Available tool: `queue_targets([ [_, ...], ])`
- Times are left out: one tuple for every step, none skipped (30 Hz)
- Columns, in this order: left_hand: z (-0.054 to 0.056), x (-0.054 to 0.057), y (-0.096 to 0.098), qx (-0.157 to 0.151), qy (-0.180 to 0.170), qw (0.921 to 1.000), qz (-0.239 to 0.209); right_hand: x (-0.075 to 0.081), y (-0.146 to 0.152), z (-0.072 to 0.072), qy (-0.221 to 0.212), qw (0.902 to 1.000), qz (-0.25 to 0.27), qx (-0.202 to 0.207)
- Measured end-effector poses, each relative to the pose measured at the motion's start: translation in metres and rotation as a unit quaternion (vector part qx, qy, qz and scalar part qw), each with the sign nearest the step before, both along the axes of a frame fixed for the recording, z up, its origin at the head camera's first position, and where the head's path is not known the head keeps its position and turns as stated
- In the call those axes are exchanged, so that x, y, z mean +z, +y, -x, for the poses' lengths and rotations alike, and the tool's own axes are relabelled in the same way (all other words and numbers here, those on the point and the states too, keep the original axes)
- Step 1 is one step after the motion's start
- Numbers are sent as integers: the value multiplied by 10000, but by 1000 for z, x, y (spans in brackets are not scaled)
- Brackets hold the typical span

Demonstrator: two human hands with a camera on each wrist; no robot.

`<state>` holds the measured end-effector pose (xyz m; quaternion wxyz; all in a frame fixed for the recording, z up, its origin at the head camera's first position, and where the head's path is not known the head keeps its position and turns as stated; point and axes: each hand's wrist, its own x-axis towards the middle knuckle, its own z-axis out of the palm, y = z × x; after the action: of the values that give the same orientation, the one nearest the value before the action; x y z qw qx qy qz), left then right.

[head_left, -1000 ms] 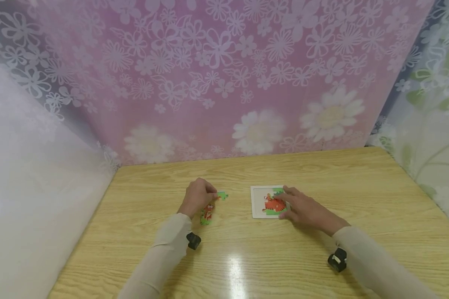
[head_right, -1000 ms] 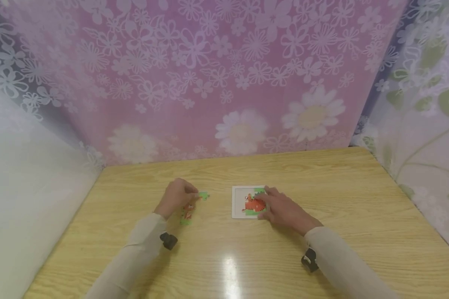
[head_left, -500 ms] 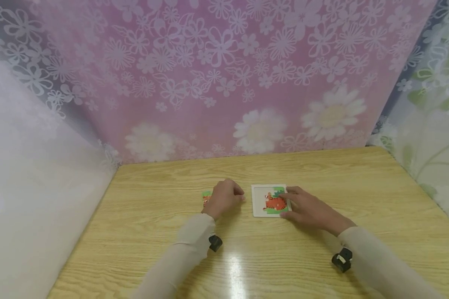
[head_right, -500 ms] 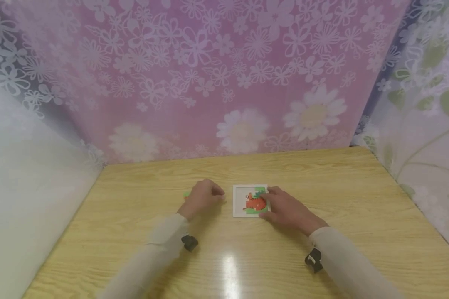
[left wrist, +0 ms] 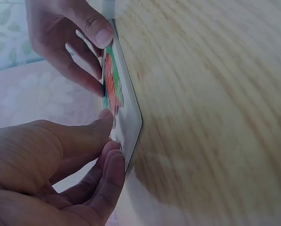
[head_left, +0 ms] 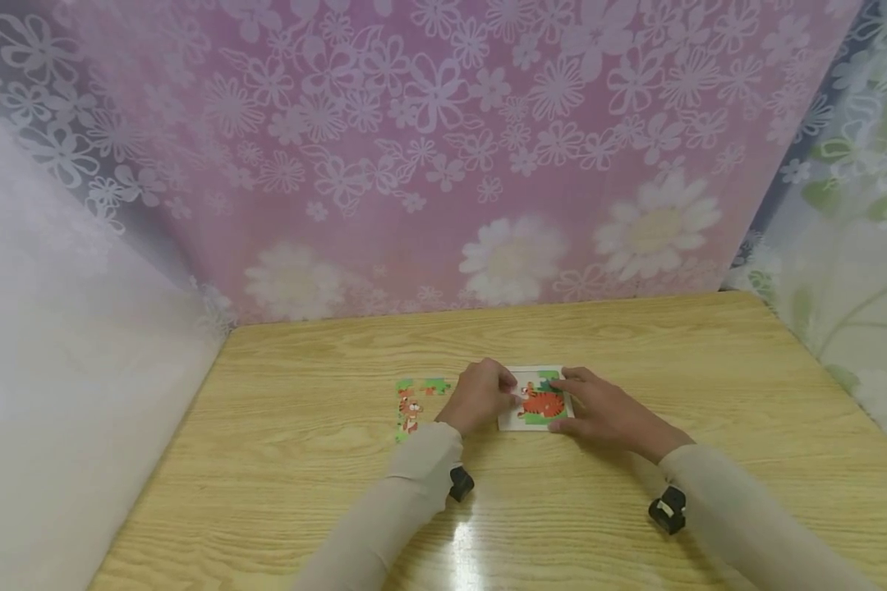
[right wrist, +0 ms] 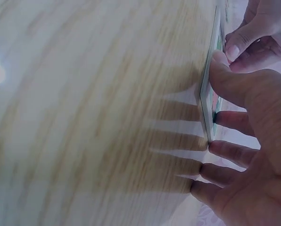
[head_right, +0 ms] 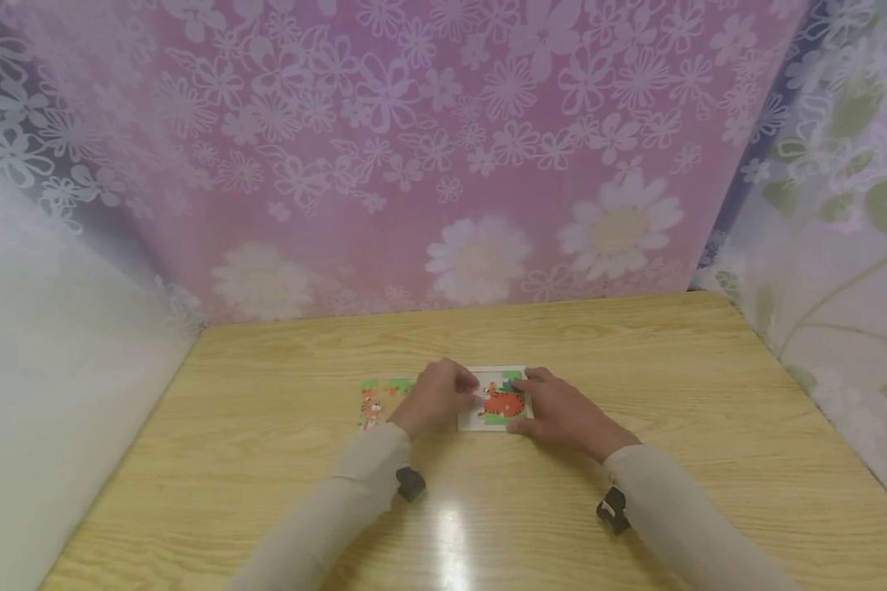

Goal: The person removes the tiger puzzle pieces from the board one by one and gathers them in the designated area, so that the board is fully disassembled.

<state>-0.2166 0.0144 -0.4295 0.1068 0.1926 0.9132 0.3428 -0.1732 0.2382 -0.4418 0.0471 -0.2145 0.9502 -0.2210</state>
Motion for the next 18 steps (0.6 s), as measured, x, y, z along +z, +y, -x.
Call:
queue_targets([
  [0, -1, 1, -43, -3, 10000, -7, 0, 0, 0, 18, 10000, -1, 4],
  [1, -1, 1, -75, -23, 10000, -25, 0, -1, 0, 35, 10000, -10, 5],
  [1, -2, 2, -100, -51, 9999, -30, 0, -1, -1, 50, 10000, -11, 7],
  [1, -3, 3, -125, -58, 9999, -28, 0, -1, -1, 60, 10000, -14, 10],
  [2, -3, 4, -143, -65, 9999, -36, 0, -2, -1, 62, 10000, -13, 8],
  [1, -4, 4, -135, -87, 9999, -41, 0, -2, -1, 73, 10000, -13, 12],
  [2, -4, 5, -126, -101, 9999, -46, 0, -2, -1, 76, 10000, -10, 10],
  [2, -5, 5, -113, -118, 9999, -57, 0, -2, -1, 85, 10000, -12, 10],
  [2, -5, 6, -94, -137, 9998, -64, -1, -2, -1, 92, 10000, -19, 15],
  [2, -6, 6, -93, -127, 9998, -73, -1, -2, -1, 92, 10000, -34, 18],
  [3, -6, 6, -95, -121, 9998, -84, -1, -3, -1, 91, 9999, -48, 17],
  [3, -6, 6, -95, -113, 9999, -84, -1, -2, -1, 89, 9999, -61, 20],
  [3, -6, 7, -106, -99, 9999, -87, -1, -2, 0, 83, 9999, -62, 21],
  [4, -7, 7, -111, -92, 9999, -91, -1, -2, 0, 81, 9999, -66, 25],
  [4, -6, 7, -117, -81, 9999, -88, -1, -2, 0, 80, 9999, -73, 32],
  [4, -6, 7, -123, -68, 9999, -81, -1, -2, 0, 87, 9999, -74, 36],
  [4, -6, 8, -120, -67, 9999, -72, -1, -2, 0, 96, 9999, -69, 41],
  [4, -6, 8, -113, -59, 9999, -62, -1, -2, 0, 110, 9999, -67, 51],
])
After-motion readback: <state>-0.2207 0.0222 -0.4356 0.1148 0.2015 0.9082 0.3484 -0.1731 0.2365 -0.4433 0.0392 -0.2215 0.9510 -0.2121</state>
